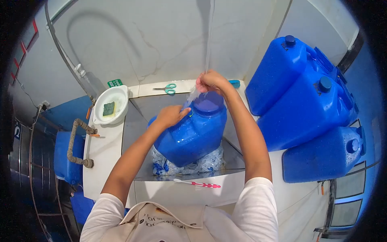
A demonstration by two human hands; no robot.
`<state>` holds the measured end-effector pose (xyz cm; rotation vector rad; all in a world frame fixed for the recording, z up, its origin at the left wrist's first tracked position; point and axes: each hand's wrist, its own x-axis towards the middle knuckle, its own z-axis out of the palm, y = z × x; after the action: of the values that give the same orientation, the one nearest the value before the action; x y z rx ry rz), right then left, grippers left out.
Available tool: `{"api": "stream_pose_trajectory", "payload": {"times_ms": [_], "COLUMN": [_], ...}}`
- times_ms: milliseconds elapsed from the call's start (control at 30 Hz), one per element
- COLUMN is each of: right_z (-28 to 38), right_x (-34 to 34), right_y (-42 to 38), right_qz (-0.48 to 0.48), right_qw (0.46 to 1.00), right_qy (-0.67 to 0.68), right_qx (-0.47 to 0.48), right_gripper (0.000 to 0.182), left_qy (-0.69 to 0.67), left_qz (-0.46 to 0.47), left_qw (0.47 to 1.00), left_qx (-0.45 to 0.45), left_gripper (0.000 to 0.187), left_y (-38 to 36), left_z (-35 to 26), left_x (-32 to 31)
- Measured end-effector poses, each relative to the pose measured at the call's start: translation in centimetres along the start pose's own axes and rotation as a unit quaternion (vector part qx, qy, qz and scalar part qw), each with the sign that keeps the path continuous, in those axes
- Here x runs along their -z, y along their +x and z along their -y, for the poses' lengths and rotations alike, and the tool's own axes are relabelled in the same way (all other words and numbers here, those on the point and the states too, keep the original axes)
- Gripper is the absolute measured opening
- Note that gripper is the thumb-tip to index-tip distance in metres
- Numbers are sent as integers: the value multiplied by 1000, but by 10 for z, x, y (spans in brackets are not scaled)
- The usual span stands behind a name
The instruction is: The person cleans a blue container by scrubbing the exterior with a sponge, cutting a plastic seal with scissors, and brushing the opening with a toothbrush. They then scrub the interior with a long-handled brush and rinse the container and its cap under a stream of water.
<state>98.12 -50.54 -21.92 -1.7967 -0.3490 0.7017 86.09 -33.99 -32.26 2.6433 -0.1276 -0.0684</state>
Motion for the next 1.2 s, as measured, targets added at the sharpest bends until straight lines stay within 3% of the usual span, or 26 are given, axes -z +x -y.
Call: {"api": "stream_pose_trajectory", "payload": {"times_ms": [67,133,200,267,333,467,533,600,767,833,900,1033,1200], "right_z": [-2,-11,-15,-13,-16,-14,-23,-20,-19,-19,-30,-43,-27], "right_x": [3,7,9,-4,-4,-16,6,6,0,-4,1,6,8], "right_y": [2,9,16,8,13,4,11,10,11,11,17,24,9], "right_qz": [-3,-42,3,24,38,-28,48,-13,-11,-22,61,7,5], "right_qw": [997,982,979,999,998,995,997,998,997,996,996,997,995], "right_qy": [-74,-179,-204,-17,23,91,49,33,-34,-59,20,68,86], "right_qx": [4,35,20,38,42,9,46,58,65,56,61,31,43], "right_gripper": [15,15,16,15,18,18,17,16,15,14,13,14,16], "left_qy": [-33,-5,-43,-25,-69,-60,-44,-25,6,-71,-118,-138,-113], "left_qz": [-64,-82,-119,-75,-169,-59,-33,-39,-16,-98,-157,-185,-212], "left_qw": [994,992,990,997,975,986,994,998,999,991,975,961,963], "left_qx": [82,91,57,23,-128,-144,-99,-53,35,65,108,153,126], "left_gripper": [57,55,58,54,48,46,45,44,34,35,39,42,41], "left_y": [-25,-47,-57,-56,-37,-16,-20,-29,-73,-105,-139,-170,-198], "left_z": [-1,-4,4,1,15,-2,-17,-21,4,21,30,30,12], "left_x": [-8,-8,-10,3,-10,5,10,3,-14,-22,-25,-25,21]}}
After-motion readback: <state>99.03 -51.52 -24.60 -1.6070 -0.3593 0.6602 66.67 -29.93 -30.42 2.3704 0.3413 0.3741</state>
